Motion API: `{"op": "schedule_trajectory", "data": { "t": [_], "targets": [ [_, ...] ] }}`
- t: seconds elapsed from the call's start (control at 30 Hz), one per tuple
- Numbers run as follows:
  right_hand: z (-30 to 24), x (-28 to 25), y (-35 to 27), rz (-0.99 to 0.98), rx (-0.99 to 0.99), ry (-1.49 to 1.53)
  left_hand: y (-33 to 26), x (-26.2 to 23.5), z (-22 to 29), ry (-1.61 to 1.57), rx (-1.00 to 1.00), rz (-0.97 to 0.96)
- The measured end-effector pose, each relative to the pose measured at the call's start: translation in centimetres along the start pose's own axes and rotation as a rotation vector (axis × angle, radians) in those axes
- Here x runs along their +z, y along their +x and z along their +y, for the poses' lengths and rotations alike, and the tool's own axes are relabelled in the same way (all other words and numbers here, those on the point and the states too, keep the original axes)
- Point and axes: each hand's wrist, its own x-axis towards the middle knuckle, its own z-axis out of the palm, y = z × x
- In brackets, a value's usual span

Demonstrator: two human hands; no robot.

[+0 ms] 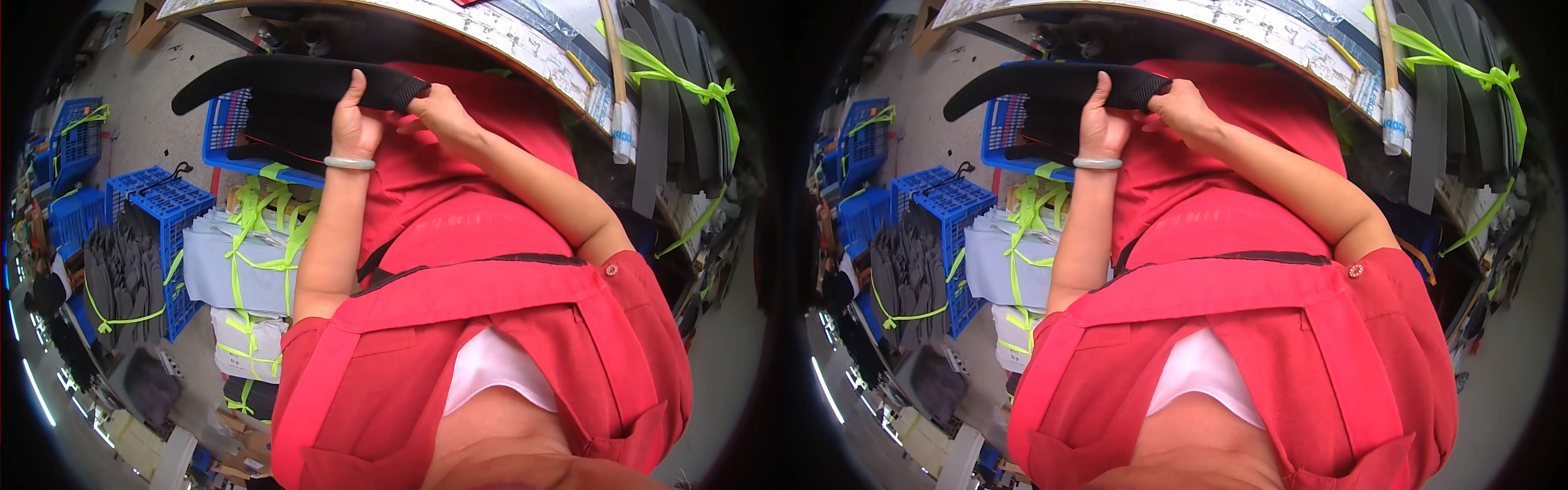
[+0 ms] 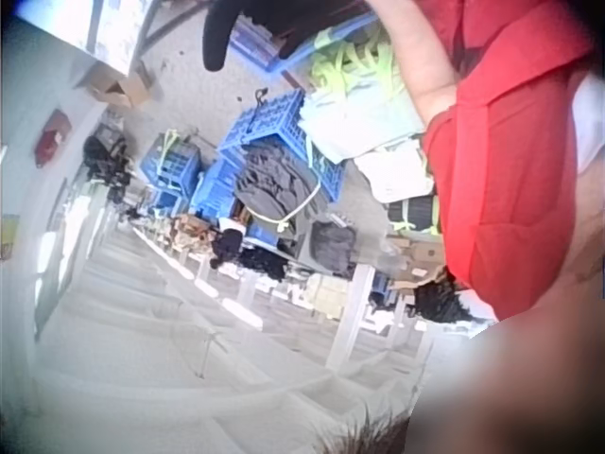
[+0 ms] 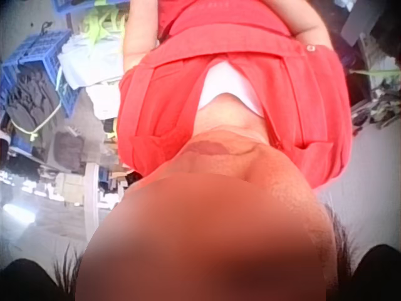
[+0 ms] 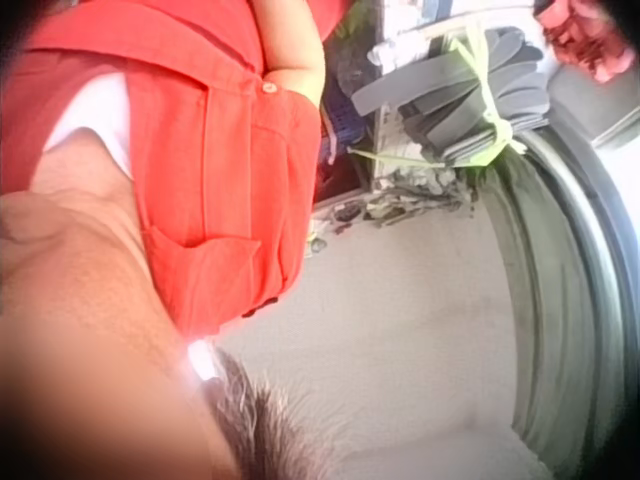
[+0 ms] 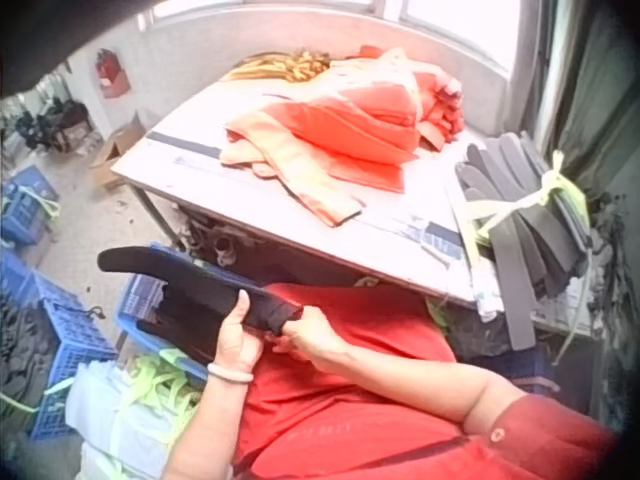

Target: Hand-sewing foam padding onto black straps at a manufacturing workbench.

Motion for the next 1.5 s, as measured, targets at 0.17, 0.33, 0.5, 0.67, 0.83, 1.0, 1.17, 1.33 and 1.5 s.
{"op": "schedule_trajectory", "data": {
  "t": [0.17, 0.33, 0.5, 0.67, 0.83, 1.0, 1.17, 1.33, 1.5],
  "targets": [
    [1.8, -2.2, 1.8, 0.236, -0.146, -0.346, 0.2, 0.2, -1.1, -0.027, -0.020, -0.025],
    [0.5, -3.6, 0.7, 0.029, -0.102, -0.283, 0.9, -2.9, 3.3, -0.093, 0.084, 0.033],
    [3.3, -6.9, 2.8, 0.146, -0.161, -0.276, 1.1, -3.1, 5.0, -0.018, 0.117, 0.048],
    [2.8, -5.8, 0.6, -0.005, -0.168, -0.097, 0.3, -11.5, 17.2, 0.020, 0.435, 0.292],
    [0.8, -4.6, -1.9, -0.071, -0.081, -0.157, 1.0, -13.9, 18.5, 0.132, 0.382, 0.382],
    [-0.5, -4.2, -3.6, -0.095, -0.158, -0.214, 0.9, -15.0, 18.5, 0.173, 0.380, 0.414],
    [-0.3, -3.8, -4.2, -0.139, -0.177, -0.272, 0.1, -15.5, 19.2, 0.167, 0.342, 0.343],
    [0.1, -5.3, -1.4, -0.062, -0.045, -0.411, -0.2, -9.9, 11.9, -0.016, 0.301, 0.335],
    [-0.8, -5.3, -1.0, -0.358, 0.061, -0.504, -3.9, -2.1, 0.2, 0.112, 0.021, 0.120]
  ]
}}
